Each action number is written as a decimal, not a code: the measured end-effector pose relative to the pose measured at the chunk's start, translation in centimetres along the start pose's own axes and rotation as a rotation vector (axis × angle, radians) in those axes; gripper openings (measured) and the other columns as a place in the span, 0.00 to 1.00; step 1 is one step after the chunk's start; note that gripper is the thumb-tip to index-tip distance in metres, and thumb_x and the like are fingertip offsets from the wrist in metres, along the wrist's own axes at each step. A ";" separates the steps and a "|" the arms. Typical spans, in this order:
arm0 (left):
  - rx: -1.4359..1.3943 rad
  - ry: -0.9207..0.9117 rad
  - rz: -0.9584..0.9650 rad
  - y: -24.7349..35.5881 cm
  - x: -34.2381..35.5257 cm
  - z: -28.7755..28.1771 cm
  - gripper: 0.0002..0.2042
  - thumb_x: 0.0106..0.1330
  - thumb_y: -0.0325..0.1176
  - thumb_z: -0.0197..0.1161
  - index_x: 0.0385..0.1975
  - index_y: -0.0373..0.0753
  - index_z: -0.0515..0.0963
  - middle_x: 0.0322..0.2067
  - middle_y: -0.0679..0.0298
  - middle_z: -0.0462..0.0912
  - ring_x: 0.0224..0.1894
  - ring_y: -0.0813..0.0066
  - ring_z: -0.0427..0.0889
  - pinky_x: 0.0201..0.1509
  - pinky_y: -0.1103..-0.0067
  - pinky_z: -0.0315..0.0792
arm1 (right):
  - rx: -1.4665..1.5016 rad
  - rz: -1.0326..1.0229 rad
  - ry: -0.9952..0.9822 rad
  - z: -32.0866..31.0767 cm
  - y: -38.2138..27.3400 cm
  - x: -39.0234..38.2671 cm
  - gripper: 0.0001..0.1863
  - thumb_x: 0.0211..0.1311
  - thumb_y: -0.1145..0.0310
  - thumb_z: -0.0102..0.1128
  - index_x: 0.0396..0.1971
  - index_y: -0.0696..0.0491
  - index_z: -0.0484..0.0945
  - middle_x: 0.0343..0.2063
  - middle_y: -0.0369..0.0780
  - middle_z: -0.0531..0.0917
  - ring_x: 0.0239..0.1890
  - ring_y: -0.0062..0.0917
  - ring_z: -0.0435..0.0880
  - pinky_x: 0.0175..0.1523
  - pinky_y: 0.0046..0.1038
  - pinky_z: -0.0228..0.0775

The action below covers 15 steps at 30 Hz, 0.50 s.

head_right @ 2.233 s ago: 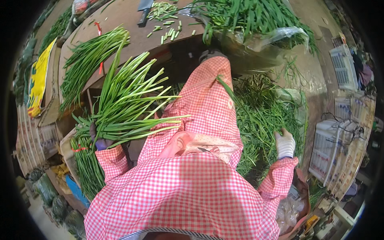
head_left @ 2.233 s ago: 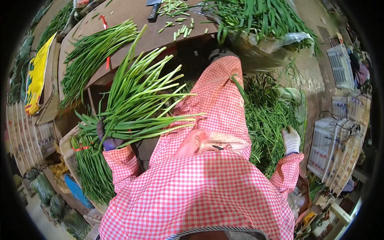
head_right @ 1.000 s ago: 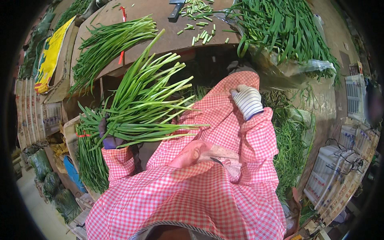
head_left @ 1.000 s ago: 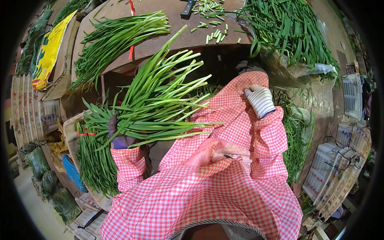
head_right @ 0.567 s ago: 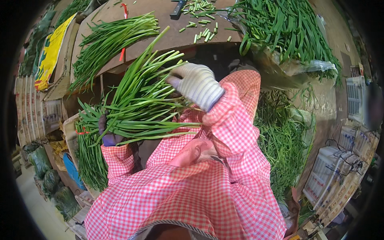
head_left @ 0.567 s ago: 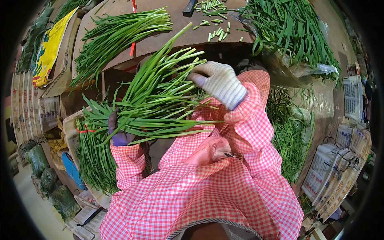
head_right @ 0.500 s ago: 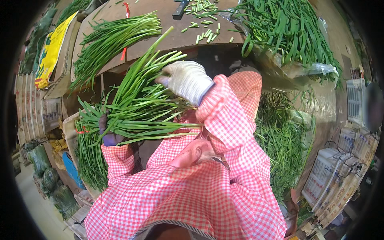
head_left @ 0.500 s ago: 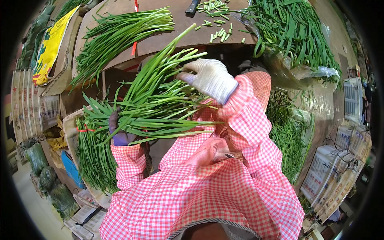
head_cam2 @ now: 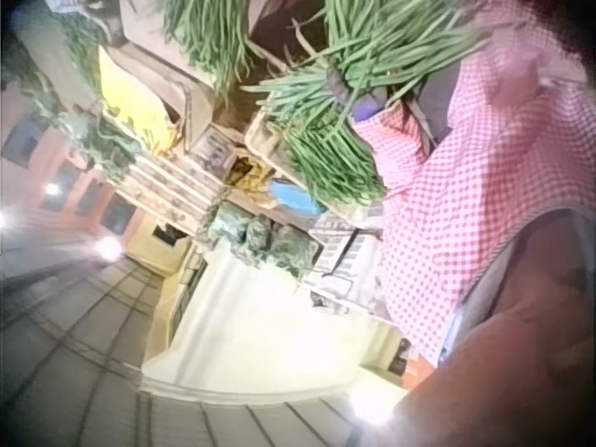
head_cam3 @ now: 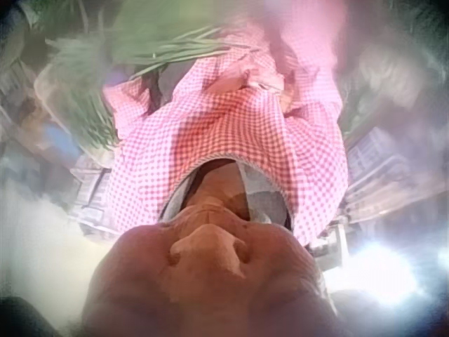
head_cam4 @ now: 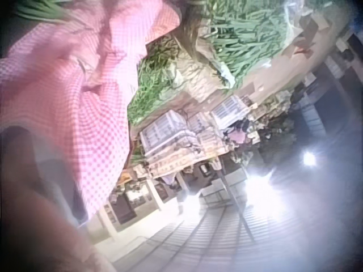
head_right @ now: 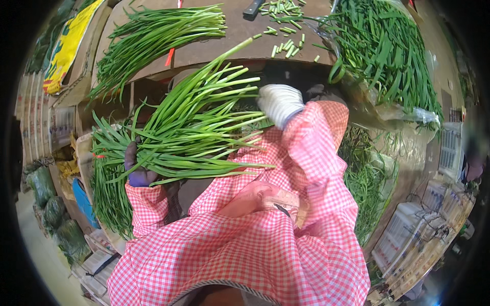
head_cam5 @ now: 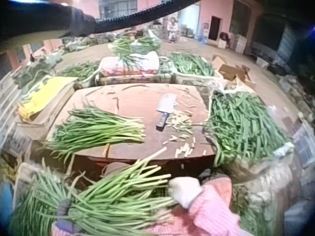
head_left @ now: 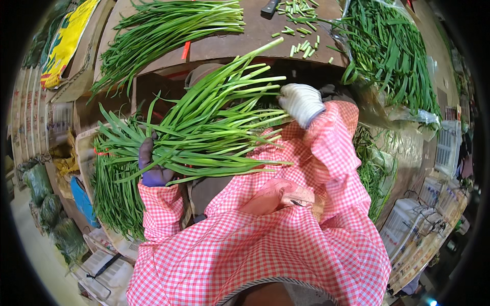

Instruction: The person gathers green leafy vegetables, aligns them into bunches, and secures each bunch with a red rubber band. The person places the finished bundles into a white basket and continues processing additional bunches from a pile on the table.

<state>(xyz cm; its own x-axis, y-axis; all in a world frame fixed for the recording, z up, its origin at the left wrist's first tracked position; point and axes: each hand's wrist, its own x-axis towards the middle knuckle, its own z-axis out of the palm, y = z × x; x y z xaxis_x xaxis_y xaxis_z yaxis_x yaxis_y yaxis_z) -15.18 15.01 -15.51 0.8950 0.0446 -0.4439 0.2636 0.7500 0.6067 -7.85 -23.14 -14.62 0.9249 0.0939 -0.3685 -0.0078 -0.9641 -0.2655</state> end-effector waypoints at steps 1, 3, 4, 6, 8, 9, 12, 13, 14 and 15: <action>0.059 0.091 0.012 0.5 -0.1 0.4 0.14 0.64 0.37 0.50 0.42 0.35 0.72 0.43 0.55 0.76 0.45 0.64 0.75 0.48 0.64 0.72 | -0.063 0.035 0.004 0.9 2.7 -0.5 0.14 0.51 0.57 0.54 0.23 0.53 0.78 0.21 0.46 0.79 0.27 0.40 0.79 0.33 0.38 0.71; -0.002 -0.044 0.003 1.6 -0.5 0.7 0.14 0.64 0.36 0.48 0.43 0.34 0.72 0.44 0.55 0.75 0.46 0.62 0.75 0.50 0.63 0.71 | -0.127 0.095 0.049 2.8 8.0 -2.6 0.15 0.51 0.56 0.55 0.21 0.54 0.77 0.19 0.47 0.78 0.25 0.40 0.78 0.32 0.38 0.69; -0.011 -0.070 0.011 2.3 -0.7 0.7 0.14 0.64 0.36 0.47 0.43 0.34 0.72 0.44 0.55 0.75 0.47 0.62 0.75 0.50 0.63 0.71 | -0.124 0.150 0.007 2.9 9.6 -3.9 0.15 0.52 0.56 0.54 0.22 0.54 0.78 0.20 0.47 0.79 0.24 0.40 0.78 0.33 0.38 0.69; 0.017 -0.028 0.029 3.7 -0.8 1.5 0.14 0.63 0.37 0.49 0.42 0.34 0.72 0.44 0.54 0.75 0.47 0.62 0.75 0.51 0.65 0.71 | -0.060 0.175 0.017 1.4 9.7 -6.0 0.14 0.52 0.58 0.55 0.31 0.52 0.79 0.23 0.47 0.80 0.29 0.38 0.79 0.36 0.35 0.70; 0.000 -0.169 0.057 5.4 0.5 -2.3 0.14 0.62 0.37 0.50 0.41 0.34 0.73 0.43 0.54 0.76 0.45 0.62 0.75 0.49 0.65 0.72 | 0.049 0.179 0.087 0.9 9.5 -6.5 0.14 0.52 0.61 0.56 0.36 0.52 0.79 0.25 0.47 0.80 0.30 0.38 0.79 0.37 0.34 0.70; 0.051 -0.054 0.079 5.8 0.7 -2.3 0.13 0.62 0.36 0.50 0.40 0.36 0.74 0.41 0.56 0.77 0.44 0.63 0.75 0.48 0.66 0.73 | 0.057 0.084 0.228 1.6 9.3 -6.5 0.14 0.53 0.63 0.55 0.38 0.53 0.78 0.29 0.47 0.80 0.31 0.38 0.79 0.38 0.32 0.71; 0.045 -0.004 0.123 6.7 1.1 -3.0 0.11 0.60 0.34 0.53 0.40 0.37 0.74 0.41 0.59 0.77 0.45 0.63 0.75 0.49 0.66 0.72 | 0.291 -0.009 0.163 0.7 4.1 -5.3 0.17 0.51 0.56 0.58 0.38 0.52 0.79 0.34 0.47 0.80 0.36 0.39 0.79 0.43 0.34 0.71; 0.053 -0.006 0.163 6.7 1.5 -3.5 0.11 0.60 0.34 0.54 0.40 0.36 0.73 0.41 0.58 0.77 0.46 0.63 0.75 0.50 0.65 0.72 | 0.338 -0.039 0.164 0.1 2.2 -5.0 0.18 0.51 0.56 0.58 0.37 0.52 0.79 0.34 0.47 0.80 0.36 0.39 0.79 0.43 0.33 0.70; 0.094 0.010 0.169 6.8 1.5 -3.6 0.11 0.60 0.33 0.54 0.40 0.37 0.74 0.41 0.58 0.77 0.46 0.63 0.75 0.50 0.65 0.71 | 0.390 -0.074 0.161 -0.3 0.2 -4.6 0.18 0.51 0.56 0.58 0.37 0.52 0.79 0.34 0.46 0.80 0.36 0.39 0.79 0.43 0.32 0.70; 0.129 0.022 0.165 6.8 1.8 -3.7 0.11 0.60 0.33 0.54 0.40 0.37 0.74 0.42 0.58 0.77 0.47 0.63 0.75 0.51 0.65 0.71 | 0.477 -0.118 0.144 -1.1 -1.8 -4.5 0.16 0.52 0.58 0.58 0.36 0.53 0.79 0.32 0.45 0.80 0.34 0.36 0.80 0.41 0.30 0.71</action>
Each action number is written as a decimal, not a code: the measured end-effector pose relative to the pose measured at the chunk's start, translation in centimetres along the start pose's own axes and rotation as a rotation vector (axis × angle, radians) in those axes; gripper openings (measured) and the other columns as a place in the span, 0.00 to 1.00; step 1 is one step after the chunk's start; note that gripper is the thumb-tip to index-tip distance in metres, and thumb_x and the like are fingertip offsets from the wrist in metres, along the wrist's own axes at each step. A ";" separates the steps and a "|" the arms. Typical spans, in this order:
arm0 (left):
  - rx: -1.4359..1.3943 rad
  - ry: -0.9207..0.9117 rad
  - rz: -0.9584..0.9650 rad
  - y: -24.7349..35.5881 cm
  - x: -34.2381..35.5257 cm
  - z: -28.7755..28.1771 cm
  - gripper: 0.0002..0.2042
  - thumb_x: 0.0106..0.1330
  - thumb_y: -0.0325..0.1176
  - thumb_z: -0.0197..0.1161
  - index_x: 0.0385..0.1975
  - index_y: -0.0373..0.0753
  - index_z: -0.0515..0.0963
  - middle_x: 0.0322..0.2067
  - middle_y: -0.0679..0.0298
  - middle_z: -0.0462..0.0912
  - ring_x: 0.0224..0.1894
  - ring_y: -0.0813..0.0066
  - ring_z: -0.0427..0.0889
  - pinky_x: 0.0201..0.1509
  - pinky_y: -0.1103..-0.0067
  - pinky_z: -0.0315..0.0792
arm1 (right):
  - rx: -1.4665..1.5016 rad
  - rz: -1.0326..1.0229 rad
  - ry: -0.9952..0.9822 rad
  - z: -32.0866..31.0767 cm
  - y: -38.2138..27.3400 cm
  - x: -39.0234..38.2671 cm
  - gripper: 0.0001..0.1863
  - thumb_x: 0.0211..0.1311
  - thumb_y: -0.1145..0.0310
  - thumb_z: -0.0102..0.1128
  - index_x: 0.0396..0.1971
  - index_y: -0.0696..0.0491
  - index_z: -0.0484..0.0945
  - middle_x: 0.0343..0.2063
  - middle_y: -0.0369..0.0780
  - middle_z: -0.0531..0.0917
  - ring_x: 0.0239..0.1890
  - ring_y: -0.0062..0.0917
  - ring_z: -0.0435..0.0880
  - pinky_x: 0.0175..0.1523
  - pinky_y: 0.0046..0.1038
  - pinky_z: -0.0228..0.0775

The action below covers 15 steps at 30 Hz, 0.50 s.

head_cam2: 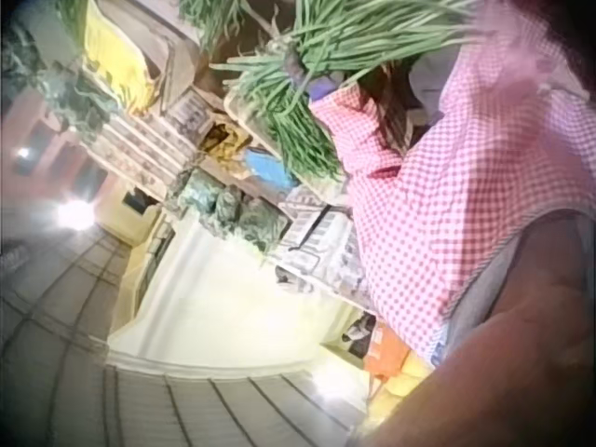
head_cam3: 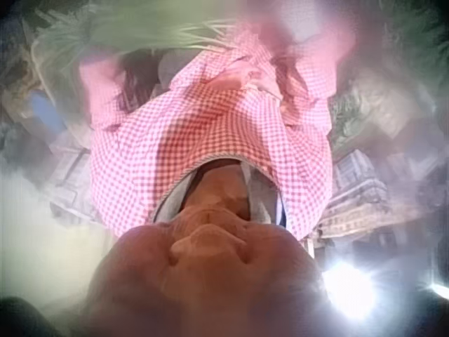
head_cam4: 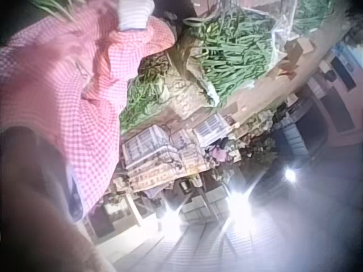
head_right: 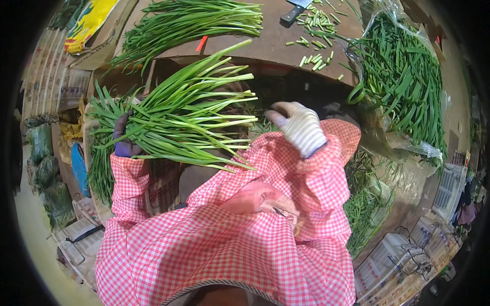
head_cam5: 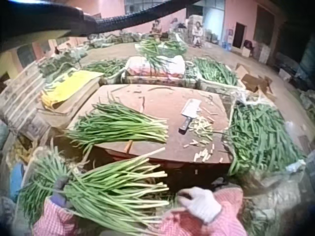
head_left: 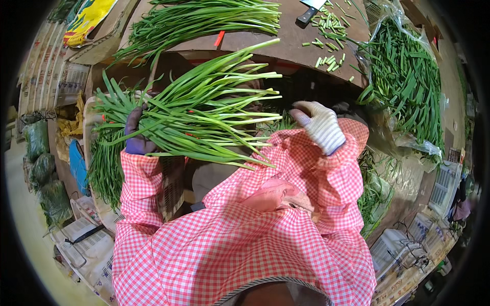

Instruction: The person gathers green leafy vegetables, aligns them into bunches, and secures each bunch with a red rubber band. The person places the finished bundles into a white basket and continues processing additional bunches from a pile on the table.

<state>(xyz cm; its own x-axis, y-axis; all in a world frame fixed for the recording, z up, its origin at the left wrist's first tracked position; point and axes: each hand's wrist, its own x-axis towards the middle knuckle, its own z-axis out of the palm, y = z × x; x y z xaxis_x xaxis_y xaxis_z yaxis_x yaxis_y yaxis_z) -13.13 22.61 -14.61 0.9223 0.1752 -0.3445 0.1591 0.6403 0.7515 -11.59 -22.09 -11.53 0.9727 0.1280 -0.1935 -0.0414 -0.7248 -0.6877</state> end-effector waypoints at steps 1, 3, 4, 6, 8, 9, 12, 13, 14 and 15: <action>-0.176 -0.061 -0.153 0.5 -0.5 1.7 0.11 0.60 0.33 0.54 0.41 0.38 0.74 0.42 0.57 0.76 0.47 0.63 0.75 0.50 0.64 0.71 | 0.095 -0.035 -0.023 0.6 -1.5 0.3 0.14 0.53 0.61 0.58 0.36 0.54 0.79 0.30 0.44 0.80 0.32 0.33 0.80 0.39 0.28 0.71; 0.258 -0.090 0.263 -1.3 -1.1 1.2 0.11 0.61 0.34 0.53 0.40 0.39 0.74 0.41 0.58 0.77 0.45 0.61 0.75 0.47 0.62 0.72 | 0.059 -0.178 -0.072 1.6 -3.1 1.3 0.14 0.53 0.61 0.57 0.36 0.54 0.79 0.29 0.44 0.80 0.32 0.32 0.80 0.39 0.27 0.71; 0.069 -0.045 0.086 -0.5 -0.9 2.2 0.11 0.61 0.34 0.52 0.40 0.39 0.74 0.41 0.58 0.77 0.44 0.61 0.75 0.46 0.62 0.72 | 0.080 -0.188 -0.137 1.8 -3.8 1.6 0.14 0.54 0.61 0.57 0.36 0.54 0.79 0.30 0.44 0.80 0.33 0.32 0.80 0.40 0.27 0.71; -0.020 -0.029 -0.007 -0.2 -1.3 3.7 0.11 0.62 0.34 0.52 0.40 0.38 0.74 0.40 0.59 0.77 0.43 0.61 0.76 0.46 0.61 0.72 | 0.089 -0.178 -0.248 3.3 -3.9 2.0 0.14 0.56 0.61 0.54 0.36 0.54 0.79 0.30 0.43 0.81 0.34 0.32 0.80 0.42 0.26 0.71; 0.061 -0.059 0.077 -0.4 -1.9 4.5 0.10 0.61 0.34 0.52 0.40 0.38 0.74 0.39 0.59 0.77 0.42 0.61 0.76 0.45 0.61 0.72 | 0.112 -0.153 -0.312 4.0 -4.0 1.7 0.14 0.57 0.61 0.52 0.36 0.53 0.79 0.29 0.43 0.82 0.33 0.31 0.81 0.41 0.25 0.71; 0.068 -0.045 0.077 -0.3 -2.0 4.5 0.10 0.61 0.34 0.52 0.39 0.38 0.74 0.39 0.59 0.77 0.42 0.61 0.76 0.45 0.62 0.73 | 0.103 -0.236 -0.272 4.4 -3.4 1.6 0.14 0.57 0.61 0.52 0.36 0.54 0.79 0.29 0.43 0.82 0.31 0.29 0.81 0.40 0.25 0.71; 0.055 -0.033 0.039 0.2 -1.8 4.2 0.10 0.61 0.33 0.52 0.38 0.37 0.74 0.38 0.57 0.77 0.42 0.60 0.76 0.44 0.64 0.73 | 0.229 0.083 -0.135 3.7 -1.9 0.7 0.13 0.53 0.64 0.58 0.34 0.56 0.80 0.28 0.41 0.82 0.30 0.22 0.80 0.38 0.23 0.71; 0.031 -0.046 -0.002 0.4 -1.6 4.1 0.10 0.61 0.33 0.52 0.38 0.37 0.74 0.38 0.57 0.77 0.42 0.60 0.76 0.44 0.64 0.74 | 0.239 0.117 -0.081 3.3 -1.5 0.7 0.16 0.51 0.65 0.62 0.37 0.58 0.79 0.30 0.42 0.82 0.32 0.21 0.80 0.39 0.22 0.72; -0.036 -0.018 -0.035 0.6 -1.6 4.1 0.10 0.61 0.33 0.51 0.38 0.37 0.73 0.37 0.57 0.77 0.41 0.60 0.76 0.43 0.65 0.74 | 0.312 0.135 -0.011 3.2 -1.2 0.7 0.18 0.50 0.65 0.63 0.39 0.59 0.77 0.32 0.43 0.82 0.33 0.21 0.80 0.40 0.21 0.72; 0.116 -0.086 0.125 0.1 -1.5 3.9 0.10 0.61 0.34 0.51 0.39 0.37 0.73 0.37 0.57 0.77 0.41 0.60 0.76 0.44 0.65 0.74 | 0.386 0.157 0.063 3.1 -1.0 0.6 0.20 0.50 0.65 0.63 0.41 0.60 0.76 0.33 0.43 0.82 0.34 0.21 0.80 0.42 0.21 0.72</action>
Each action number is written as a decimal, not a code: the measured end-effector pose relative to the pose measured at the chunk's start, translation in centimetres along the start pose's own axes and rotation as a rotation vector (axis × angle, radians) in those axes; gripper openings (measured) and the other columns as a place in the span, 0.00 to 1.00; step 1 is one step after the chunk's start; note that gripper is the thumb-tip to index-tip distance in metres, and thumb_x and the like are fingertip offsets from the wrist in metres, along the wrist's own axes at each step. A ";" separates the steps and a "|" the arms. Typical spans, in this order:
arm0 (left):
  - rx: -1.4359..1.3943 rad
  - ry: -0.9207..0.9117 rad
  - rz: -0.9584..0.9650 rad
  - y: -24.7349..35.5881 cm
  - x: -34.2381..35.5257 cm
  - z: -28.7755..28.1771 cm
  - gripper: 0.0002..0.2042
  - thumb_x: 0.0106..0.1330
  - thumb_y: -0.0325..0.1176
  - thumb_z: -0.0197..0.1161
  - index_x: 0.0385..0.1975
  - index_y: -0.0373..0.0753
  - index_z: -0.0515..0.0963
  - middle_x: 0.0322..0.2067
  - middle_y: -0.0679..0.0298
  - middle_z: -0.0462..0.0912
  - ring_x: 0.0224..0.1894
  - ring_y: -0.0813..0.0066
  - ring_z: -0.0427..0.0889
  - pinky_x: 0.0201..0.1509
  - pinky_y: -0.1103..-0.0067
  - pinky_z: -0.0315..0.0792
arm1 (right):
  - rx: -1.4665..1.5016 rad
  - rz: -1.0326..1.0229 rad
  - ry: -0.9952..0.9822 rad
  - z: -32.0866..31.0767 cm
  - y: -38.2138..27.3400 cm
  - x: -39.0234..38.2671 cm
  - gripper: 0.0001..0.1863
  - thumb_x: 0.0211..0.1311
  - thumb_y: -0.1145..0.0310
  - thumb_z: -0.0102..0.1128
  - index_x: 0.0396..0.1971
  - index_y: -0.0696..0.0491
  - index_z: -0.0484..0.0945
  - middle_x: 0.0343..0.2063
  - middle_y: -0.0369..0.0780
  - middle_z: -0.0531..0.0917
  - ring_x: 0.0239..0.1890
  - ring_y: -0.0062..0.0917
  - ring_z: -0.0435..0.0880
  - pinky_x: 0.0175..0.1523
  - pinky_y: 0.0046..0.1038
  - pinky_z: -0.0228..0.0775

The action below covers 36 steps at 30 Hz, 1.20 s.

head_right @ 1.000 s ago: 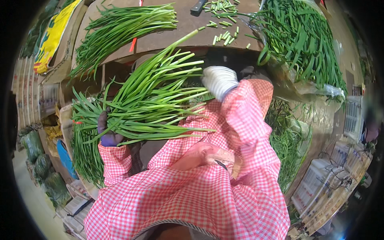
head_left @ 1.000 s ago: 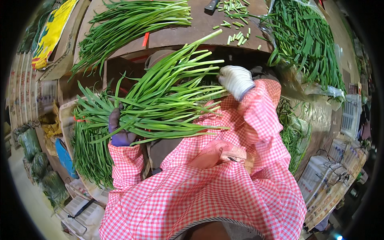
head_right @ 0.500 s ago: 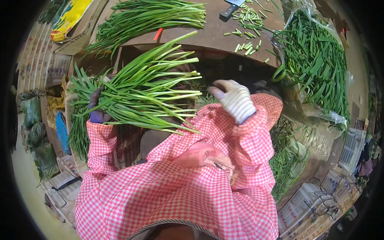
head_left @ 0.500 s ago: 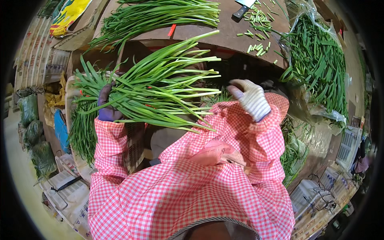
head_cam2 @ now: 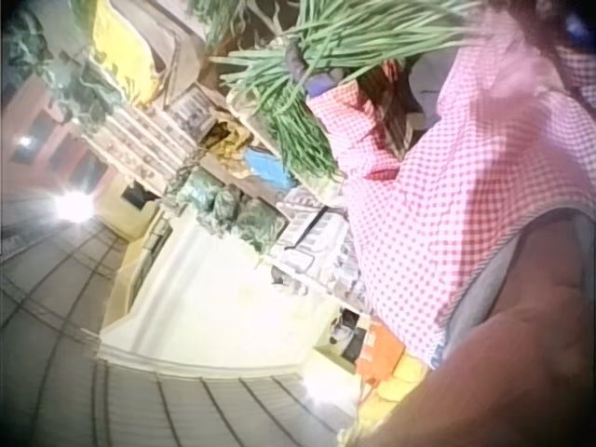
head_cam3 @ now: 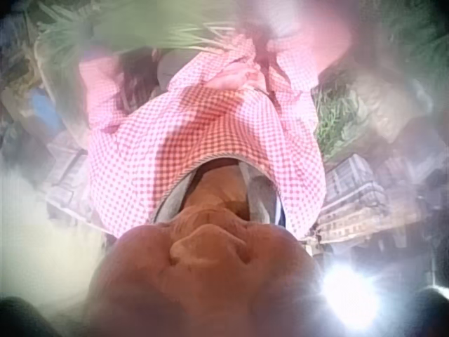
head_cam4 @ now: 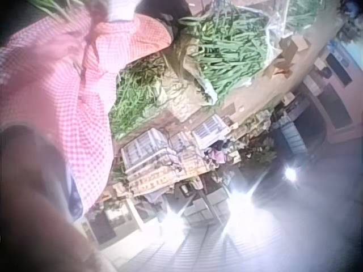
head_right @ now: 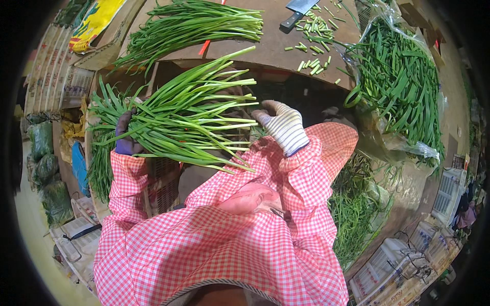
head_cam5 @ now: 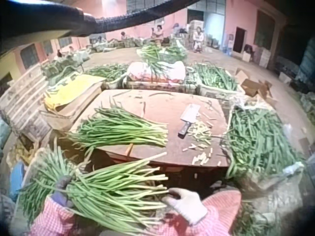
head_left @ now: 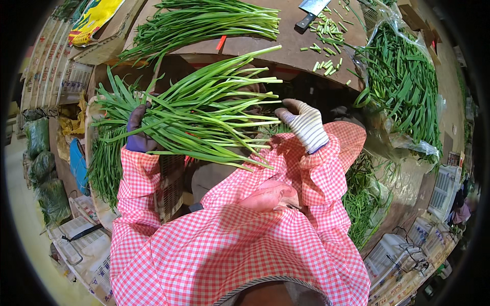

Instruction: The person gathers green leafy vegetables, aligns them into bunches, and secures each bunch with a red rubber band. The person places the finished bundles into a white basket and continues processing additional bunches from a pile on the table.

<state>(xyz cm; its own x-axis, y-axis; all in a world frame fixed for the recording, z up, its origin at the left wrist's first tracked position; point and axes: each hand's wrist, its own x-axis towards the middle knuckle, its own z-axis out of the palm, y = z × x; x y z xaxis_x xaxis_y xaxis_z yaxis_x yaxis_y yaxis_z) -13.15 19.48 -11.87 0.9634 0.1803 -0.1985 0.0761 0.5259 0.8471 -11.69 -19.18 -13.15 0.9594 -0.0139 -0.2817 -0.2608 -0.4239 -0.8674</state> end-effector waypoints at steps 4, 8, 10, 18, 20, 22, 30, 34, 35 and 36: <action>-0.018 -0.144 -0.028 0.0 -0.4 0.3 0.14 0.63 0.34 0.50 0.46 0.36 0.68 0.44 0.57 0.73 0.46 0.63 0.74 0.49 0.66 0.72 | 0.177 0.065 -0.058 1.1 -1.9 0.5 0.18 0.51 0.62 0.61 0.37 0.60 0.78 0.27 0.41 0.83 0.30 0.19 0.80 0.37 0.20 0.71; 0.782 -0.335 0.457 -0.7 -0.1 -2.0 0.19 0.60 0.28 0.55 0.51 0.36 0.63 0.51 0.56 0.67 0.50 0.65 0.71 0.52 0.69 0.70 | 0.445 -0.049 0.094 1.6 -0.5 0.8 0.09 0.52 0.68 0.60 0.28 0.58 0.81 0.20 0.35 0.80 0.22 0.13 0.73 0.29 0.17 0.66; 0.677 -0.267 0.381 -0.9 -0.7 -1.2 0.18 0.59 0.29 0.56 0.50 0.36 0.64 0.49 0.55 0.69 0.49 0.64 0.72 0.51 0.67 0.70 | 0.347 0.037 0.132 0.1 -0.7 0.2 0.09 0.49 0.67 0.62 0.27 0.58 0.81 0.18 0.33 0.78 0.20 0.12 0.71 0.25 0.17 0.63; -0.117 0.061 -0.146 0.2 -0.8 1.5 0.11 0.60 0.36 0.53 0.39 0.38 0.73 0.35 0.55 0.78 0.39 0.58 0.78 0.44 0.62 0.73 | -0.237 0.142 0.804 -20.1 7.9 -2.9 0.15 0.52 0.59 0.61 0.29 0.58 0.81 0.18 0.37 0.80 0.21 0.17 0.73 0.30 0.22 0.67; -0.223 0.069 -0.324 0.2 0.2 0.5 0.11 0.60 0.35 0.53 0.39 0.37 0.74 0.36 0.54 0.78 0.39 0.58 0.78 0.44 0.62 0.73 | -0.474 0.138 0.749 -22.6 7.6 -5.1 0.17 0.52 0.57 0.62 0.26 0.58 0.80 0.16 0.36 0.78 0.19 0.16 0.70 0.27 0.21 0.64; -0.210 0.041 -0.341 1.1 -0.6 2.0 0.11 0.61 0.36 0.53 0.40 0.38 0.73 0.37 0.55 0.78 0.40 0.58 0.78 0.45 0.62 0.73 | -0.537 0.203 0.616 -19.0 4.2 -5.6 0.16 0.52 0.58 0.63 0.24 0.58 0.80 0.15 0.36 0.78 0.18 0.16 0.70 0.26 0.21 0.64; 0.029 -0.049 -0.207 1.1 -1.1 0.8 0.13 0.62 0.36 0.52 0.43 0.37 0.70 0.39 0.56 0.77 0.40 0.62 0.78 0.43 0.67 0.76 | -0.026 -0.116 -0.103 2.3 1.2 -5.8 0.12 0.50 0.69 0.59 0.35 0.57 0.79 0.30 0.43 0.81 0.32 0.26 0.81 0.39 0.23 0.71; -0.057 0.054 -0.293 1.2 -0.7 0.5 0.13 0.63 0.36 0.52 0.43 0.36 0.71 0.38 0.55 0.77 0.38 0.62 0.79 0.41 0.66 0.77 | -0.294 -0.254 -0.231 5.3 -1.3 -3.4 0.17 0.48 0.60 0.60 0.35 0.55 0.79 0.30 0.47 0.80 0.32 0.37 0.80 0.40 0.31 0.71; -0.071 0.060 -0.281 0.9 -0.6 0.8 0.14 0.62 0.37 0.52 0.43 0.36 0.70 0.38 0.55 0.78 0.37 0.61 0.79 0.39 0.65 0.77 | -0.363 -0.275 -0.238 5.7 -1.6 -3.1 0.18 0.47 0.58 0.60 0.35 0.54 0.79 0.29 0.47 0.80 0.32 0.38 0.80 0.39 0.31 0.71; -0.099 0.019 -0.276 0.9 -0.7 0.9 0.14 0.62 0.37 0.52 0.43 0.36 0.70 0.38 0.55 0.77 0.37 0.61 0.79 0.39 0.65 0.77 | -0.430 -0.295 -0.250 6.1 -1.8 -2.9 0.18 0.46 0.57 0.60 0.35 0.54 0.80 0.28 0.47 0.80 0.32 0.38 0.80 0.39 0.32 0.71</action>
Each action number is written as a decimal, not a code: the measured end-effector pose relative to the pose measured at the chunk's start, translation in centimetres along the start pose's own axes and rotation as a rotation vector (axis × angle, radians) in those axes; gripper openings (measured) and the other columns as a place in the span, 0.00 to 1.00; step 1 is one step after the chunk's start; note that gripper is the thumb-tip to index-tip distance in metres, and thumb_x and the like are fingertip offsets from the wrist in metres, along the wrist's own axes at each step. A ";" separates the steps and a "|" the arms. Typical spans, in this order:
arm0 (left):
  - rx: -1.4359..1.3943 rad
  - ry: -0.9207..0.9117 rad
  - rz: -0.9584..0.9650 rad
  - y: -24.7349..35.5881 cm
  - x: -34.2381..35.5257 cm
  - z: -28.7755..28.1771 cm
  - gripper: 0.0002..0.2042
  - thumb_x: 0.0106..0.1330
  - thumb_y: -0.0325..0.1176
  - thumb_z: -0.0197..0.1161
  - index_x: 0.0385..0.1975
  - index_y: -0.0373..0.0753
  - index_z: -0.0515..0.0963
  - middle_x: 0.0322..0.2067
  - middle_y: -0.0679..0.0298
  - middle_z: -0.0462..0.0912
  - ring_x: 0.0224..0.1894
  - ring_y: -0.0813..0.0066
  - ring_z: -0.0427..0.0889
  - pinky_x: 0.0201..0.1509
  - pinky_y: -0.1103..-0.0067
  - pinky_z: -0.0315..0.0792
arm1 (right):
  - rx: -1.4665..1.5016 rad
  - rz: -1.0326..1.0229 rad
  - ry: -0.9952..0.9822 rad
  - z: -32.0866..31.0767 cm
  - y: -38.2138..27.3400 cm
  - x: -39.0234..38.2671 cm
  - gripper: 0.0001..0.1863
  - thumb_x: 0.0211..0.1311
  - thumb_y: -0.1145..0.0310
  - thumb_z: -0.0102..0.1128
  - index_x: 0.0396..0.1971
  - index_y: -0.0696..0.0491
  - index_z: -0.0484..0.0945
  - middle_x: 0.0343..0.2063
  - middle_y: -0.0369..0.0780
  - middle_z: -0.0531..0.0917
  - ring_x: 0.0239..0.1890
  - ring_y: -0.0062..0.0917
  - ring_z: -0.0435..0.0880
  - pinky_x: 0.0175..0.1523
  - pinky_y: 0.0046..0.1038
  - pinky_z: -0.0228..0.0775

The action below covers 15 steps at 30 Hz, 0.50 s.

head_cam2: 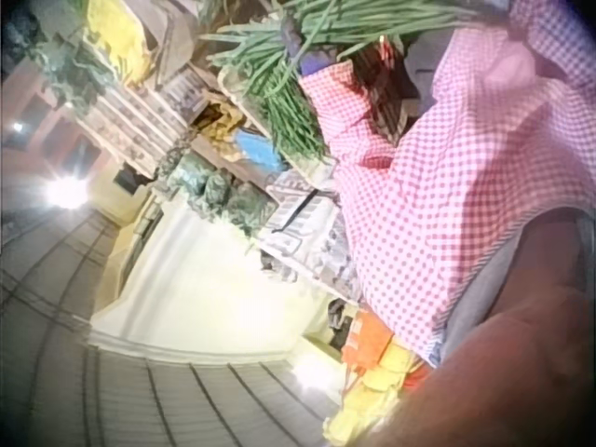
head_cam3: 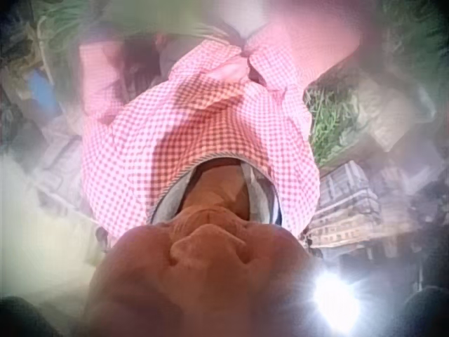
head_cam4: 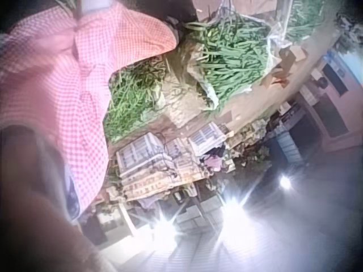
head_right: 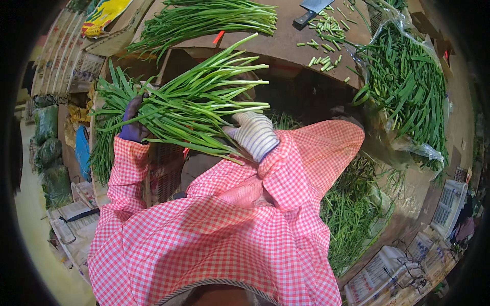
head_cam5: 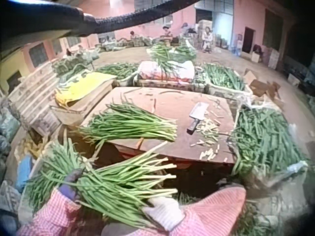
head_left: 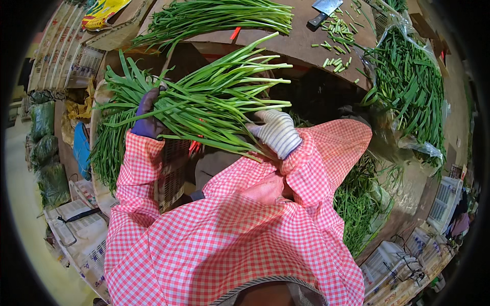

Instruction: The person gathers green leafy vegetables, aligns them into bunches, and secures each bunch with a red rubber band. The person places the finished bundles into a white basket and continues processing additional bunches from a pile on the table.

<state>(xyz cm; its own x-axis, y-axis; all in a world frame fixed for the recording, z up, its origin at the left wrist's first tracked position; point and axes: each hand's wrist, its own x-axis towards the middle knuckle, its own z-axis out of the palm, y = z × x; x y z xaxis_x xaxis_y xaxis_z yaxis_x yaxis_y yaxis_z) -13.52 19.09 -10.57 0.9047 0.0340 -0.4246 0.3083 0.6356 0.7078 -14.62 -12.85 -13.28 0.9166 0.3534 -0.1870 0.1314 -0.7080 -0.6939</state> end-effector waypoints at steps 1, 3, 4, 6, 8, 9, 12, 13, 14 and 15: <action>-0.021 -0.044 0.002 0.0 0.0 0.1 0.14 0.62 0.37 0.53 0.43 0.36 0.70 0.38 0.55 0.77 0.37 0.61 0.79 0.40 0.65 0.77 | -0.015 -0.024 0.001 0.1 -0.2 0.6 0.19 0.46 0.55 0.60 0.34 0.54 0.80 0.28 0.47 0.80 0.31 0.38 0.80 0.38 0.32 0.71; -0.010 -0.037 -0.005 0.1 -0.2 0.4 0.14 0.62 0.37 0.53 0.43 0.36 0.70 0.38 0.55 0.77 0.37 0.60 0.79 0.40 0.65 0.77 | -0.027 -0.051 0.039 0.5 -0.2 0.7 0.17 0.48 0.56 0.59 0.32 0.54 0.80 0.26 0.47 0.80 0.30 0.37 0.79 0.37 0.32 0.71; -0.009 -0.032 0.005 0.1 -0.5 0.5 0.14 0.62 0.37 0.53 0.43 0.36 0.70 0.38 0.55 0.77 0.37 0.60 0.79 0.40 0.65 0.77 | -0.039 -0.097 0.072 0.5 -0.3 0.6 0.16 0.49 0.57 0.59 0.32 0.54 0.80 0.26 0.46 0.80 0.29 0.37 0.79 0.37 0.32 0.71; -0.007 -0.025 0.023 -0.1 -0.7 0.6 0.13 0.62 0.37 0.52 0.43 0.36 0.70 0.37 0.55 0.77 0.37 0.60 0.79 0.41 0.65 0.76 | 0.065 -0.065 0.061 0.3 -0.3 0.4 0.14 0.49 0.59 0.59 0.31 0.54 0.80 0.26 0.46 0.80 0.29 0.37 0.79 0.37 0.32 0.71; -0.039 -0.004 -0.009 -0.3 -0.5 0.5 0.13 0.62 0.37 0.52 0.43 0.36 0.70 0.37 0.55 0.77 0.37 0.61 0.79 0.41 0.65 0.76 | 0.145 -0.067 0.139 0.2 -0.1 0.0 0.13 0.49 0.63 0.61 0.31 0.55 0.80 0.24 0.45 0.80 0.27 0.33 0.80 0.36 0.29 0.71; -0.053 0.006 -0.026 -0.4 -0.3 0.4 0.13 0.63 0.37 0.52 0.43 0.36 0.70 0.37 0.55 0.77 0.38 0.61 0.79 0.42 0.66 0.76 | 0.279 0.007 0.105 -0.4 -0.1 -0.3 0.13 0.49 0.62 0.60 0.32 0.55 0.80 0.25 0.46 0.80 0.28 0.34 0.80 0.37 0.30 0.71; 0.290 -0.052 0.199 -0.8 -0.6 -0.4 0.15 0.62 0.37 0.52 0.45 0.36 0.69 0.41 0.54 0.76 0.42 0.61 0.77 0.46 0.66 0.74 | 0.461 0.175 0.020 -2.0 -0.7 -0.2 0.16 0.49 0.60 0.60 0.33 0.57 0.80 0.25 0.47 0.81 0.30 0.32 0.81 0.39 0.28 0.71; 0.610 -0.137 0.431 -1.3 -1.2 -0.1 0.15 0.62 0.36 0.52 0.46 0.36 0.69 0.42 0.53 0.75 0.44 0.60 0.76 0.47 0.66 0.74 | 0.469 0.180 -0.007 -1.9 -0.1 0.1 0.17 0.49 0.60 0.60 0.34 0.57 0.79 0.26 0.47 0.81 0.30 0.32 0.82 0.39 0.28 0.71; 0.358 -0.146 0.247 -1.0 -1.0 -0.2 0.16 0.63 0.36 0.51 0.47 0.35 0.67 0.44 0.52 0.74 0.46 0.60 0.76 0.49 0.66 0.73 | 0.478 0.186 -0.033 -1.9 0.3 0.3 0.17 0.49 0.60 0.60 0.35 0.57 0.79 0.27 0.47 0.81 0.31 0.32 0.82 0.40 0.28 0.71; 0.097 -0.111 0.074 -0.7 -0.8 -0.2 0.17 0.63 0.35 0.51 0.49 0.35 0.65 0.46 0.52 0.73 0.47 0.60 0.75 0.50 0.66 0.72 | 0.433 0.180 -0.048 -2.4 0.1 0.3 0.17 0.49 0.60 0.59 0.35 0.57 0.79 0.26 0.47 0.81 0.31 0.33 0.82 0.39 0.29 0.72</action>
<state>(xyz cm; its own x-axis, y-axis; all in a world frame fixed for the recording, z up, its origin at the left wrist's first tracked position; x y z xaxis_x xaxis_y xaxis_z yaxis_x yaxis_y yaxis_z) -14.52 18.80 -10.83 0.9514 -0.0111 -0.3078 0.2615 0.5568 0.7884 -13.43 -14.26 -11.76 0.8905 0.2834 -0.3560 -0.2071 -0.4442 -0.8717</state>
